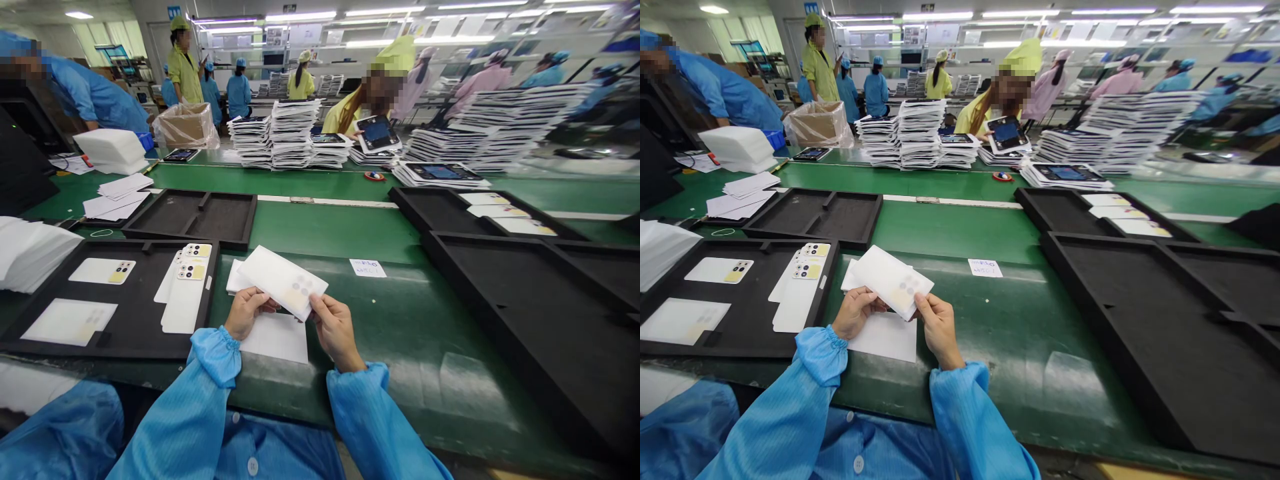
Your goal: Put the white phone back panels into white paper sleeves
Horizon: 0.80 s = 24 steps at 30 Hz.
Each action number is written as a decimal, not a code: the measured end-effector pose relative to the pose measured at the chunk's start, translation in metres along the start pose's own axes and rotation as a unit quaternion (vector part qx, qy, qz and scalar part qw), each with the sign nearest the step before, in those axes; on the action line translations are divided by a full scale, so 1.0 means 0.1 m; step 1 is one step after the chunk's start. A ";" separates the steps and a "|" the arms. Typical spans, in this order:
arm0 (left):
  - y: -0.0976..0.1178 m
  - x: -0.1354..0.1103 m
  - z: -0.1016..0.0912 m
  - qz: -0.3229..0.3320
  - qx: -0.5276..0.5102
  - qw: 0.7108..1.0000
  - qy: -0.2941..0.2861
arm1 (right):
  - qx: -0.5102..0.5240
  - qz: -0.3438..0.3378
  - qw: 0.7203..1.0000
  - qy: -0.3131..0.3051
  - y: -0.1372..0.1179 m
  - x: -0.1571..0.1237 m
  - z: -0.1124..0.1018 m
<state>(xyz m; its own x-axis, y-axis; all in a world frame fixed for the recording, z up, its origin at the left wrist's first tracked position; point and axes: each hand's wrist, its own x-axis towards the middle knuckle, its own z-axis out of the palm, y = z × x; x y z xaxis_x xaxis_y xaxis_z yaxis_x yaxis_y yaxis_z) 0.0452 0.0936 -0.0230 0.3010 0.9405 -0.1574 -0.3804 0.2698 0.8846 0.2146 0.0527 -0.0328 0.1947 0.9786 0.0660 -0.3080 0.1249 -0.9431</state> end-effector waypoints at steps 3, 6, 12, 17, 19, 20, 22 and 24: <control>-0.02 0.00 -0.01 0.001 0.005 1.000 0.009 | 0.002 0.005 1.000 -0.002 0.00 0.00 0.00; -0.05 0.01 -0.02 0.001 0.031 0.999 0.009 | 0.001 0.011 1.000 -0.009 -0.01 -0.01 0.01; -0.09 -0.02 -0.06 0.016 0.045 0.997 -0.060 | -0.008 0.023 0.999 -0.026 -0.04 -0.03 0.03; -0.06 -0.06 -0.11 0.023 0.057 0.991 -0.122 | 0.022 0.053 0.998 -0.037 -0.09 -0.02 0.04; -0.07 -0.04 -0.11 0.022 0.061 0.988 -0.138 | 0.051 0.062 0.996 -0.031 -0.11 0.00 0.02; -0.09 -0.03 -0.09 0.025 0.058 0.989 -0.135 | 0.072 0.066 0.995 -0.025 -0.12 0.01 0.01; -0.12 -0.01 -0.06 0.034 0.047 0.991 -0.123 | 0.121 0.077 0.990 -0.015 -0.13 0.03 -0.02; -0.10 -0.02 -0.05 0.052 0.048 0.991 -0.117 | 0.155 0.094 0.983 -0.010 -0.13 0.04 -0.03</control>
<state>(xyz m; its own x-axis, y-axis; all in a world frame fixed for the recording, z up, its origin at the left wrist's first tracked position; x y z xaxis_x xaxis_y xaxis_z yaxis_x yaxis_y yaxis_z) 0.0440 0.0899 -0.0338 0.4629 0.8858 0.0333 -0.3383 0.1418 0.9303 0.2226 0.0545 -0.0212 0.0902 0.9919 -0.0898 -0.6070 -0.0168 -0.7946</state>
